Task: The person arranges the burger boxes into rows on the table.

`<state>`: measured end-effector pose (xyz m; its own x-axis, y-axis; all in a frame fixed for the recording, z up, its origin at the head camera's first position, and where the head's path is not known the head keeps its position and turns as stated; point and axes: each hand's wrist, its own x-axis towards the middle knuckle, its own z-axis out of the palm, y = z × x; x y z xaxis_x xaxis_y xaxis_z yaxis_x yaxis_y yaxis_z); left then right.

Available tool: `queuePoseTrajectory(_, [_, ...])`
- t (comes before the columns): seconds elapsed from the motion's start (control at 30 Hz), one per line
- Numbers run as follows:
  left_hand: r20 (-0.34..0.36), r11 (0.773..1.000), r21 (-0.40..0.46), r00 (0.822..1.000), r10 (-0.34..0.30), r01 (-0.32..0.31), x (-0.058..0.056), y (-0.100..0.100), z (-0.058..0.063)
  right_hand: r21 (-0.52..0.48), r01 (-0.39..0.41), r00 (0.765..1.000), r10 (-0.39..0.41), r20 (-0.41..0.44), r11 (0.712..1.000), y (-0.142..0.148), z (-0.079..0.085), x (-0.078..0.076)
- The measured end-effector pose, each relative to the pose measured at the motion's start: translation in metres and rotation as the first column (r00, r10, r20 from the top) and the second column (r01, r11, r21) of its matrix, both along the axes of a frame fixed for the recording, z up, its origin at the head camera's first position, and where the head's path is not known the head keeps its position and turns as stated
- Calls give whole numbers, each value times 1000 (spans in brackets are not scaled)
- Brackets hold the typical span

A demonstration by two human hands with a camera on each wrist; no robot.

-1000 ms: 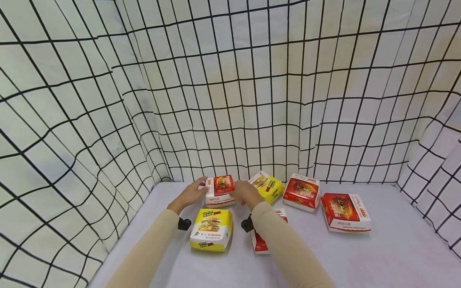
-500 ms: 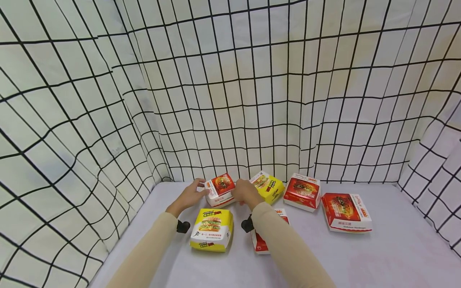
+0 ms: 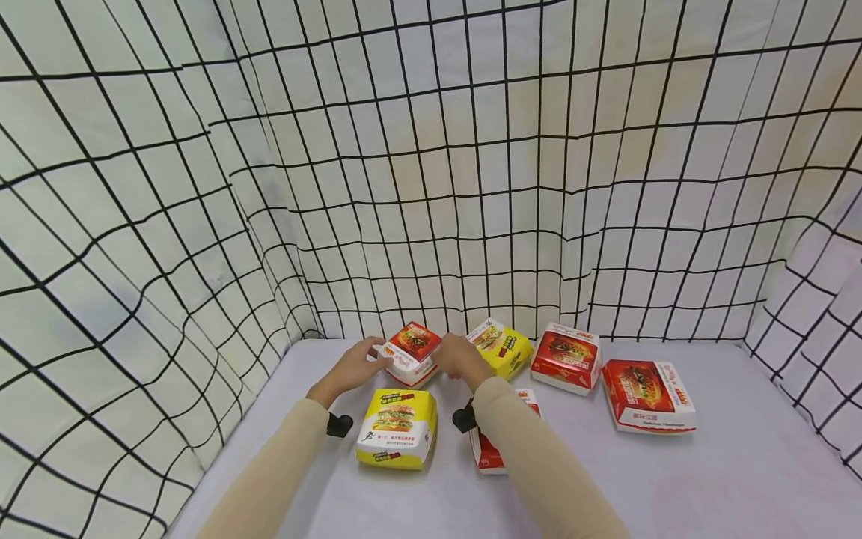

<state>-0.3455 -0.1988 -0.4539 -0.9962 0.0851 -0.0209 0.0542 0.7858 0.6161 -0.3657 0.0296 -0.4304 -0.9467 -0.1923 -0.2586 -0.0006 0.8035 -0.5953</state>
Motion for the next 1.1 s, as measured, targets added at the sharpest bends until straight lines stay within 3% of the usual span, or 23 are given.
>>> queuePoseTrajectory(0.4, [17,999,-28,1000,23,-23,-1,-5,2,14,15,1000,-15,22,1000,0,-1,-6])
queuePoseTrajectory(0.7, [40,1000,10,999,22,-22,-5,-4,2,-10,-6,998,6,56,1000,-4,3,4])
queuePoseTrajectory(0.93, [108,998,60,994,16,-22,-6,-2,2,-9,-21,997,21,70,1000,-7,7,12])
queuePoseTrajectory(1.1, [108,999,51,994,13,-18,-6,0,2,-9,-22,997,22,78,1000,-6,7,12])
